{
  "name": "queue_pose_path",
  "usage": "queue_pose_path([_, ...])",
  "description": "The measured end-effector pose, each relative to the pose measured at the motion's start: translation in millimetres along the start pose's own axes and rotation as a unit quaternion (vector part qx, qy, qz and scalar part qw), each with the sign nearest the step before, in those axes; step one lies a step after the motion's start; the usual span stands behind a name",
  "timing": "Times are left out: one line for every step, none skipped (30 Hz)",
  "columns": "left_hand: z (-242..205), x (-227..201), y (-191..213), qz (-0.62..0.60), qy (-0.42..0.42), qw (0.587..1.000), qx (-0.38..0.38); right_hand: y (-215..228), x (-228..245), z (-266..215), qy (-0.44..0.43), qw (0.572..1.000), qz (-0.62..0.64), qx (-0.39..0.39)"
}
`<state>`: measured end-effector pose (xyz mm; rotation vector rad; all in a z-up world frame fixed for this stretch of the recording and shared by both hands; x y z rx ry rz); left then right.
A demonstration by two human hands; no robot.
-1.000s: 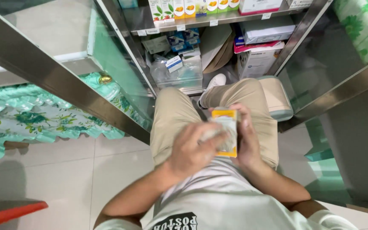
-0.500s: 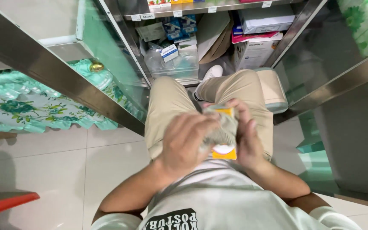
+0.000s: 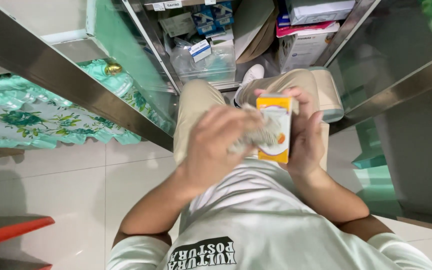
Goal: Wiping down medicine bottles and boxes with a cloth and organizing them on shelves in a pharmacy.
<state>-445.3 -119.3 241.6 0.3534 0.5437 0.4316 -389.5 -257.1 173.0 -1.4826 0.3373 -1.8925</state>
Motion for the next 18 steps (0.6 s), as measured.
queue_pose_path([5,-1,2,0.000,0.000,1.000,-0.001,11,-9,-5,-0.001,1.000,-0.001,0.000])
queue_pose_path([11,-4,5,0.033,-0.010,0.999,-0.009,20,-18,-10,-0.003,1.000,-0.014,0.008])
queue_pose_path([17,-7,8,0.068,-0.021,0.997,-0.019,28,-27,-13,-0.006,0.999,-0.028,0.019])
queue_pose_path([11,-7,-4,0.070,-0.020,0.997,-0.022,19,-23,-8,-0.008,0.999,-0.028,0.022])
queue_pose_path([5,-13,-14,0.089,-0.054,0.993,-0.052,8,-15,-5,0.015,0.999,-0.003,0.030])
queue_pose_path([-2,-19,-24,0.108,-0.088,0.987,-0.081,-2,-8,-3,0.038,0.998,0.023,0.038])
queue_pose_path([-11,-26,-26,0.110,-0.088,0.987,-0.081,1,-2,1,0.038,0.998,0.024,0.039])
queue_pose_path([-20,-34,-30,0.118,-0.095,0.986,-0.068,4,3,4,0.036,0.998,0.011,0.040])
queue_pose_path([-27,-42,-34,0.126,-0.104,0.985,-0.057,7,10,9,0.037,0.998,-0.003,0.043])
queue_pose_path([-31,-39,-28,0.127,-0.107,0.984,-0.057,10,11,7,0.039,0.998,-0.003,0.044])
queue_pose_path([-32,-31,-23,0.071,-0.076,0.994,-0.032,14,11,7,0.037,0.999,-0.025,0.028])
queue_pose_path([-34,-23,-20,0.014,-0.046,0.999,-0.005,18,11,6,0.034,0.998,-0.048,0.011])
queue_pose_path([-28,-19,-9,0.012,-0.048,0.999,-0.004,10,6,1,0.037,0.998,-0.049,0.009])
queue_pose_path([-21,-10,1,0.010,-0.010,1.000,0.000,1,-3,-4,0.017,0.999,-0.033,0.020])
queue_pose_path([-14,-1,10,0.008,0.028,1.000,0.002,-8,-11,-8,-0.003,0.999,-0.020,0.031])
queue_pose_path([-10,-7,13,0.005,0.024,1.000,0.001,0,-19,-18,0.001,0.999,-0.022,0.030])
queue_pose_path([-4,-14,18,0.023,0.007,1.000,-0.006,9,-33,-25,-0.025,0.998,-0.043,0.026])
queue_pose_path([2,-21,22,0.040,-0.011,0.999,-0.013,17,-46,-33,-0.051,0.996,-0.063,0.021])
Point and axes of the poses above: each hand's wrist, its own z-axis towards the middle knuckle, its own y-axis out of the back of the hand, x = y × z, the point moved 7 cm from there along z, towards the middle knuckle, and after that the axes turned 3 degrees about -y, right-handed, at the moved point
